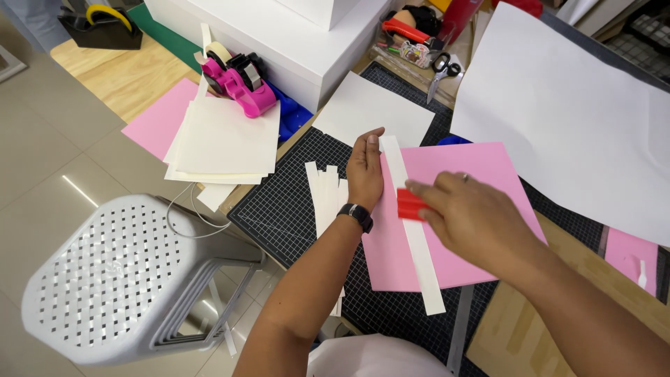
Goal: The person applies adhesive to a white paper strip using a roller, then places the strip onto a pink sheet. They smooth the strip with a red plastic card and use a metal ruler to press the edges. The process is repeated for another strip.
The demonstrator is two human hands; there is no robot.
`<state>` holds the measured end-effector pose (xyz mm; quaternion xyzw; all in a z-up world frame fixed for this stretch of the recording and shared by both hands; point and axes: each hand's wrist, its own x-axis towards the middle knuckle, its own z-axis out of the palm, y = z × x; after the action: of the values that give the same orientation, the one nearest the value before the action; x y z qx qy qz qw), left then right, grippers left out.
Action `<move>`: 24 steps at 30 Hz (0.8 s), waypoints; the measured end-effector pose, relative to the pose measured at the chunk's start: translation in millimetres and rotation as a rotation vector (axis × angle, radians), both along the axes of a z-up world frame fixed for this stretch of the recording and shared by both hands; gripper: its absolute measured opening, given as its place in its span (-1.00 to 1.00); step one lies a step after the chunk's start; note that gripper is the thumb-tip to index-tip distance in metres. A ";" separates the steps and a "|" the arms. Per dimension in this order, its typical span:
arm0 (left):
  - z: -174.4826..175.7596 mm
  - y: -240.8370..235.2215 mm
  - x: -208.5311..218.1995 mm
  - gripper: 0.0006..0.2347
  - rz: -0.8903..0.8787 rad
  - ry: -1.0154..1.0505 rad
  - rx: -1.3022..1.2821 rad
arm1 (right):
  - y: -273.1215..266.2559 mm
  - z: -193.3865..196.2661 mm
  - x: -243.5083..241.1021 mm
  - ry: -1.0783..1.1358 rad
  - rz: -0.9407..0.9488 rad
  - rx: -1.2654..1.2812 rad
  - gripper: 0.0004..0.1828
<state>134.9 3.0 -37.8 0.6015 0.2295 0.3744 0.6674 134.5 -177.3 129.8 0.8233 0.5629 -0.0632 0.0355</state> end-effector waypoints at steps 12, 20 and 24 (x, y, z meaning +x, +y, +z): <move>8.4 -2.3 1.2 -0.69 0.030 -0.021 -0.045 | -25.4 -5.6 -16.7 0.067 -0.003 0.050 -0.46; 5.5 -1.4 2.5 -0.68 0.022 -0.013 -0.034 | -32.0 -4.8 -20.1 0.037 0.047 0.141 -0.47; 6.8 -1.1 0.5 -0.68 0.035 -0.009 -0.019 | -32.0 -7.4 -38.4 0.062 0.120 -0.013 -0.51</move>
<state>135.4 1.9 -31.0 0.5896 0.2406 0.3865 0.6672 96.1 -209.3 122.4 0.7854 0.6118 -0.0901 0.0269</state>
